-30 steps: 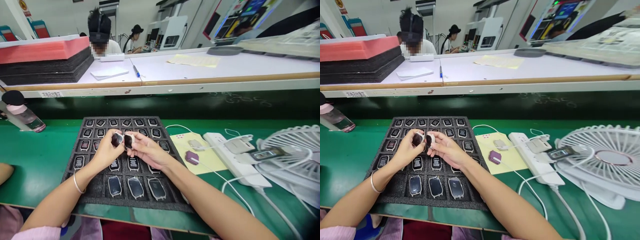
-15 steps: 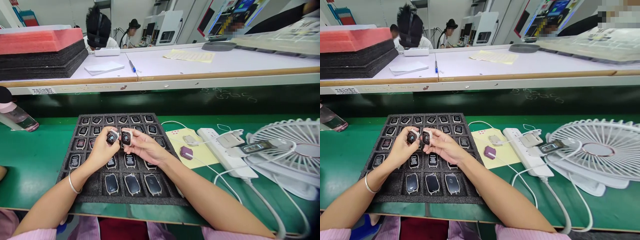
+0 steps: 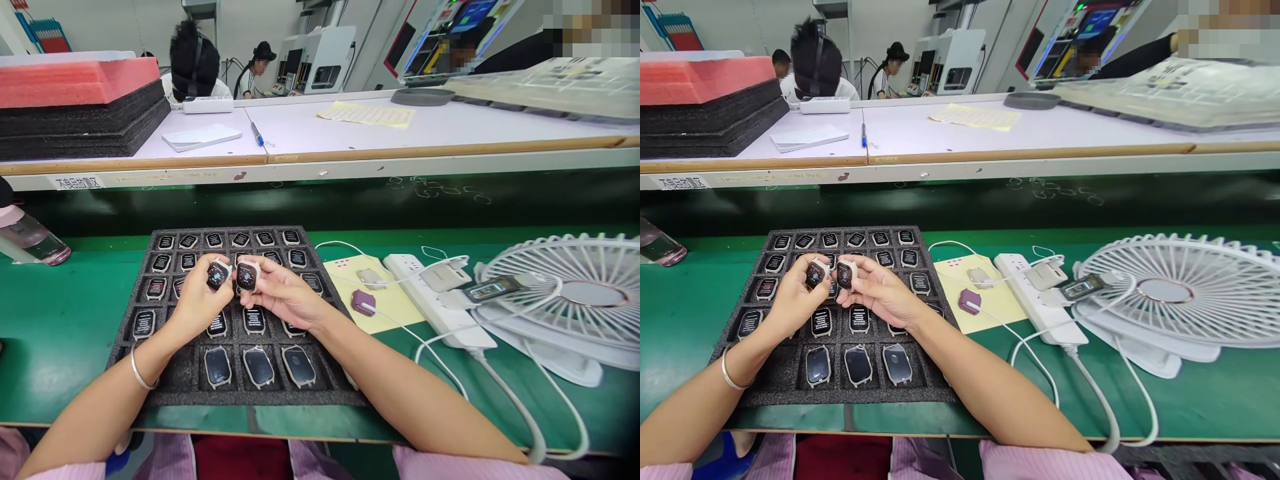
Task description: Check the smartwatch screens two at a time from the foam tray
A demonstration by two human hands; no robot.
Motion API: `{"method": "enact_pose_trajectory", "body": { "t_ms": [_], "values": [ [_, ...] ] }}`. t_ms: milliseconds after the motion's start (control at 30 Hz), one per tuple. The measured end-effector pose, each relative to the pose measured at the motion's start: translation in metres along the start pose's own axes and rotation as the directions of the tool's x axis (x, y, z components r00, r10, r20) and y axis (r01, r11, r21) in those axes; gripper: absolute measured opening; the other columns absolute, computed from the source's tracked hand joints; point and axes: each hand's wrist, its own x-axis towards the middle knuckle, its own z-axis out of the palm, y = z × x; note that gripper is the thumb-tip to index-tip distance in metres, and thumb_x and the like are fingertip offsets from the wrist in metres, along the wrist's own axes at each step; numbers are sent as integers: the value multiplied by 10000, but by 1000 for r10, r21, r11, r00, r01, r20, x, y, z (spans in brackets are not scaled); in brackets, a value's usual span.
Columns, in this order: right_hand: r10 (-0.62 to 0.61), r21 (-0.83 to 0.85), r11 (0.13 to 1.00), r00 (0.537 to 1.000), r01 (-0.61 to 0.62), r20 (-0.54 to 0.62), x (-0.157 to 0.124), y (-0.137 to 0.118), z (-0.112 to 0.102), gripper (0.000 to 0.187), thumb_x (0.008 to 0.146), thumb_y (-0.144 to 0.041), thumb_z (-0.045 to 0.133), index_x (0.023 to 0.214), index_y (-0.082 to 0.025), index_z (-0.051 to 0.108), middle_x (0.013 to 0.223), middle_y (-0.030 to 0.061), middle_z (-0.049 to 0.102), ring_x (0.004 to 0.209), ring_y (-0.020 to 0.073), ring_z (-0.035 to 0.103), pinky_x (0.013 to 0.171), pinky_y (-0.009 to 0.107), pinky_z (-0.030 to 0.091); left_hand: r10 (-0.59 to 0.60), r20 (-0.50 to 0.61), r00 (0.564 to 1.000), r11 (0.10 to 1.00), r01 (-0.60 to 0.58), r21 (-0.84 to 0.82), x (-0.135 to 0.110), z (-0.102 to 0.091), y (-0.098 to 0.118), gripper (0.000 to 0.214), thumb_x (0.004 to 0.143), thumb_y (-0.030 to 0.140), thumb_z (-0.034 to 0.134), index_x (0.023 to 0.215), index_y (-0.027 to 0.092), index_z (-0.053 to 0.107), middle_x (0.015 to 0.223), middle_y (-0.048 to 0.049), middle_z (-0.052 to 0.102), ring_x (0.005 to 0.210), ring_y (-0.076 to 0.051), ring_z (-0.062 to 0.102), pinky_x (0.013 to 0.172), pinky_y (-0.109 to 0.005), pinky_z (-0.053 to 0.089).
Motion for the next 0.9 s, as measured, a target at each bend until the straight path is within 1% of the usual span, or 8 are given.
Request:
{"method": "enact_pose_trajectory", "body": {
  "t_ms": [133,200,367,567,733,900],
  "values": [
    [-23,0,1000,1000,23,8,0,0,2,479,831,-292,874,1247,-230,645,989,11,740,821,140,741,779,267,606,-17,-17,1000,1000,17,-24,1,0,1,342,720,263,634,1051,197,582,906,-21,677,820,-182,654,752,-306,509],
    [-24,-2,1000,1000,24,15,0,0,2,483,830,-294,874,1248,-229,642,1002,12,740,816,138,742,770,262,603,-22,-27,999,1000,22,-12,1,-1,1,347,713,261,639,1050,197,585,896,-19,667,813,-183,648,747,-307,506],
    [-26,-8,1000,999,26,28,-1,-1,4,476,825,-295,878,1233,-234,643,1017,6,735,796,132,736,757,259,593,-19,-11,1000,1000,19,0,1,-2,1,337,708,263,647,1034,196,590,866,-11,643,788,-177,620,745,-306,497],
    [-12,-15,1000,1000,12,21,-2,-1,5,492,828,-313,874,1248,-227,633,1028,19,744,793,129,731,760,261,586,-61,-58,996,997,58,-50,2,0,-4,380,692,260,652,1061,190,592,874,-8,626,766,-164,597,707,-289,480],
    [1,-17,1000,1000,-1,-4,-2,-2,5,496,799,-325,894,1219,-223,651,1040,28,746,758,133,717,741,273,584,-58,-36,998,998,58,-5,0,-2,-2,359,705,251,647,1056,190,602,885,-8,634,804,-164,611,744,-292,470],
    [-18,-11,1000,1000,18,-23,-1,-2,4,497,802,-323,887,1230,-228,652,1072,40,741,758,132,708,735,272,580,-64,-27,998,996,63,-55,-2,-2,1,355,710,258,653,1053,196,586,839,6,618,753,-151,594,706,-276,472]
  ]
}}
